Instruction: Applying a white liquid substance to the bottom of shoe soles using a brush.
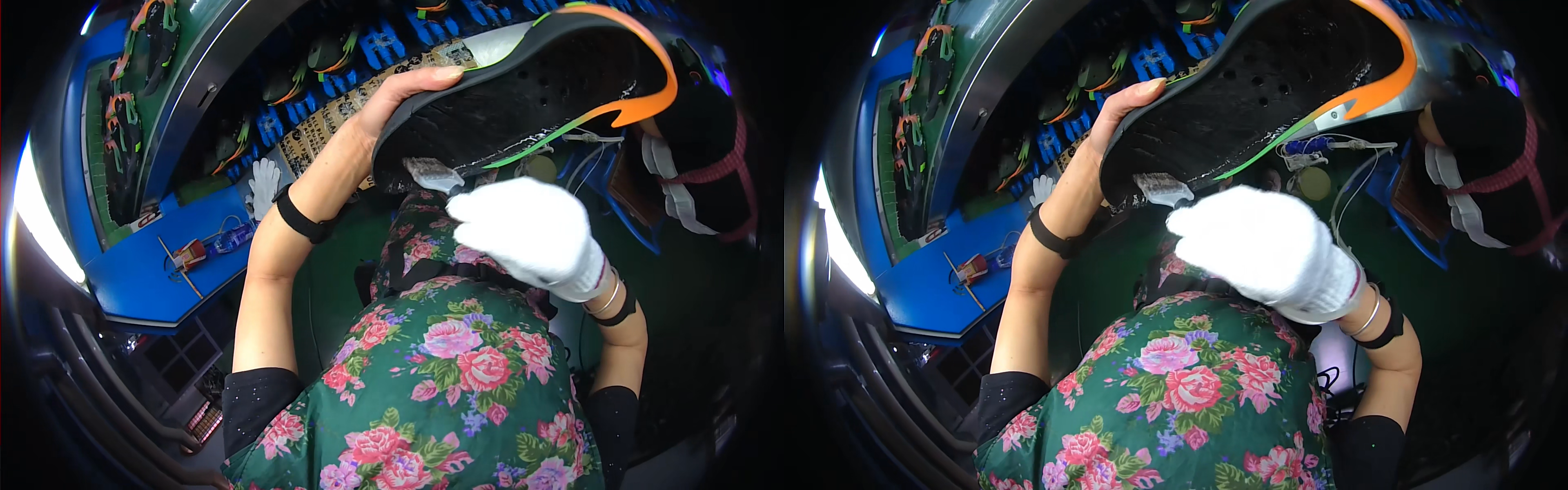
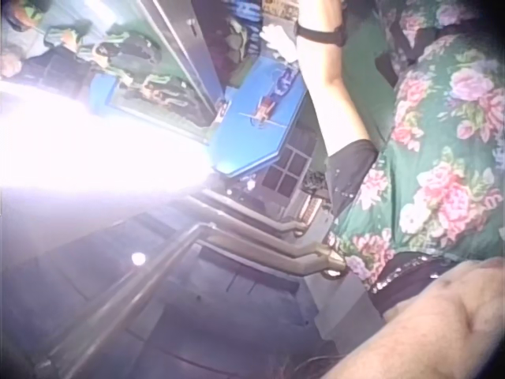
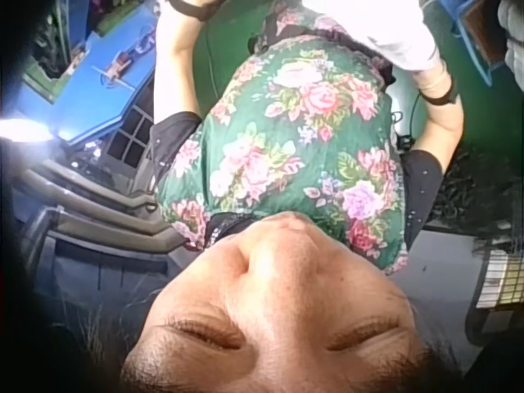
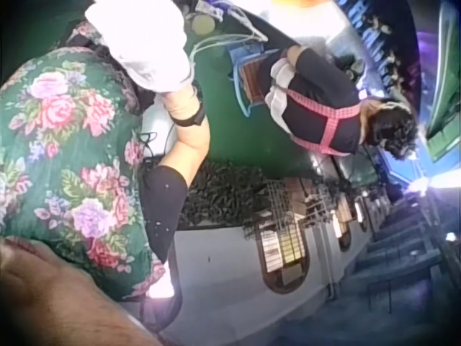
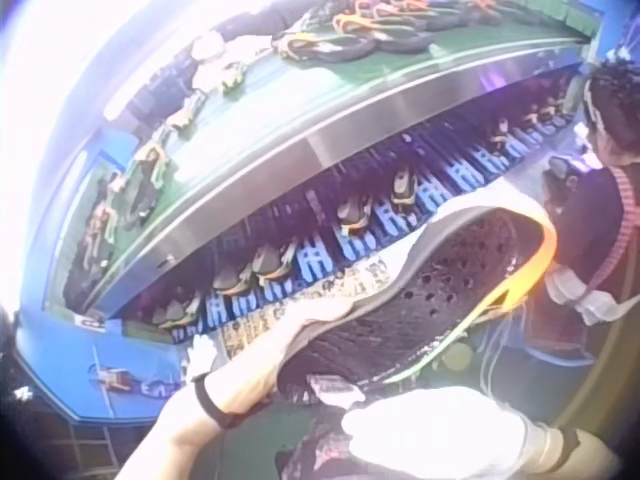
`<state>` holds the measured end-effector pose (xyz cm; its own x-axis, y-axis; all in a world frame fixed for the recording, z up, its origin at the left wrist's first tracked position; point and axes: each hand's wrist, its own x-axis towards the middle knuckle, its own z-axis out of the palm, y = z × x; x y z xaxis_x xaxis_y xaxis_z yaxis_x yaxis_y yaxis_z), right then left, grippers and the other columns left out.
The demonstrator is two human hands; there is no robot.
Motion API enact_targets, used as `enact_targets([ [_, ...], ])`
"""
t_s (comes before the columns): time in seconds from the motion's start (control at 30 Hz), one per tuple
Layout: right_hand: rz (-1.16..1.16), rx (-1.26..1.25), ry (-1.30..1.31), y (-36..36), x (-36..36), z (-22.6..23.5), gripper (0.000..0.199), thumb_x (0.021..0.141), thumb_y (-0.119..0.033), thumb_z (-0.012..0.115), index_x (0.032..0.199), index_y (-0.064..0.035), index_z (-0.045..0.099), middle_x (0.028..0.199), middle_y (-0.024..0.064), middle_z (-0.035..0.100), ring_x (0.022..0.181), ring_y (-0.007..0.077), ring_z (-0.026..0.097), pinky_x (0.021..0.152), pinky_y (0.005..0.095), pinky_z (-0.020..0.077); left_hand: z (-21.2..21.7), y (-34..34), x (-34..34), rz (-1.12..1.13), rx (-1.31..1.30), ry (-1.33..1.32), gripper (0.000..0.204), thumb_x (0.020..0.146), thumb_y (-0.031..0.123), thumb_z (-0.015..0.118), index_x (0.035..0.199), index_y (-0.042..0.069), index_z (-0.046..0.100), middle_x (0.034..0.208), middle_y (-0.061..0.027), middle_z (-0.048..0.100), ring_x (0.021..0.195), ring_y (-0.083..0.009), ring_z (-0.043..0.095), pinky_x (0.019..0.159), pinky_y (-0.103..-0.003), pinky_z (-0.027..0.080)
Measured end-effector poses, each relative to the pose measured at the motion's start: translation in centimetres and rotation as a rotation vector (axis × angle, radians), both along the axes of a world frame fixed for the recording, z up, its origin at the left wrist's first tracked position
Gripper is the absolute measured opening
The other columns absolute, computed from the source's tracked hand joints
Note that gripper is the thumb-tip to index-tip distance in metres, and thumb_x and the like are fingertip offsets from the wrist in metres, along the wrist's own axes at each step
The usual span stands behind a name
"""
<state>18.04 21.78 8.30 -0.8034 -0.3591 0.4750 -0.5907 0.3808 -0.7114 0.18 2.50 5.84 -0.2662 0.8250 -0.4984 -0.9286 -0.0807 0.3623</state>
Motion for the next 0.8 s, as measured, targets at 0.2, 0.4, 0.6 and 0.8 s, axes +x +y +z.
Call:
enact_targets([
  [0.2,-0.123,-0.289,-0.060,-0.3,-0.7,-0.1,0.029,0.077,-0.004,0.084,0.106,-0.0094,0.081,0.106,0.0091,0.079,0.095,0.0257,0.075,0.081,0.0343,0.0598,-1.7,-0.3,-0.4,0.010,0.097,-0.093,0.045,0.096,0.031,0.068,0.125,-0.004,0.070,0.114,-0.0179,0.076,0.096,-0.0251,0.076,0.091,-0.038,0.062],
  [0.4,-0.146,-0.448,-0.303,0.7,-1.1,0.0,0.016,0.078,-0.002,0.082,0.094,-0.0058,0.081,0.100,0.0117,0.080,0.089,0.0227,0.076,0.080,0.0332,0.0593,-1.9,0.7,0.5,0.064,0.221,-0.160,0.068,0.102,0.049,0.052,0.145,-0.003,0.054,0.133,-0.0260,0.067,0.116,-0.0364,0.070,0.104,-0.052,0.055],
  [0.6,-0.507,-0.022,0.028,6.1,-4.9,0.4,0.016,0.081,0.002,0.080,0.096,-0.0029,0.080,0.100,0.0124,0.080,0.088,0.0210,0.075,0.080,0.0322,0.0588,-3.0,1.0,3.8,0.129,0.222,-0.270,0.069,0.104,0.051,0.046,0.148,-0.002,0.051,0.138,-0.0271,0.063,0.117,-0.0449,0.067,0.106,-0.060,0.052],
  [0.8,-0.523,0.285,0.249,5.1,-5.8,0.0,0.029,0.084,-0.002,0.074,0.112,-0.0084,0.077,0.113,0.0108,0.077,0.104,0.0282,0.073,0.092,0.0403,0.0579,-4.2,0.3,3.8,0.154,0.336,-0.339,0.074,0.104,0.056,0.045,0.155,0.002,0.044,0.153,-0.0262,0.050,0.127,-0.0539,0.058,0.107,-0.071,0.046],
])
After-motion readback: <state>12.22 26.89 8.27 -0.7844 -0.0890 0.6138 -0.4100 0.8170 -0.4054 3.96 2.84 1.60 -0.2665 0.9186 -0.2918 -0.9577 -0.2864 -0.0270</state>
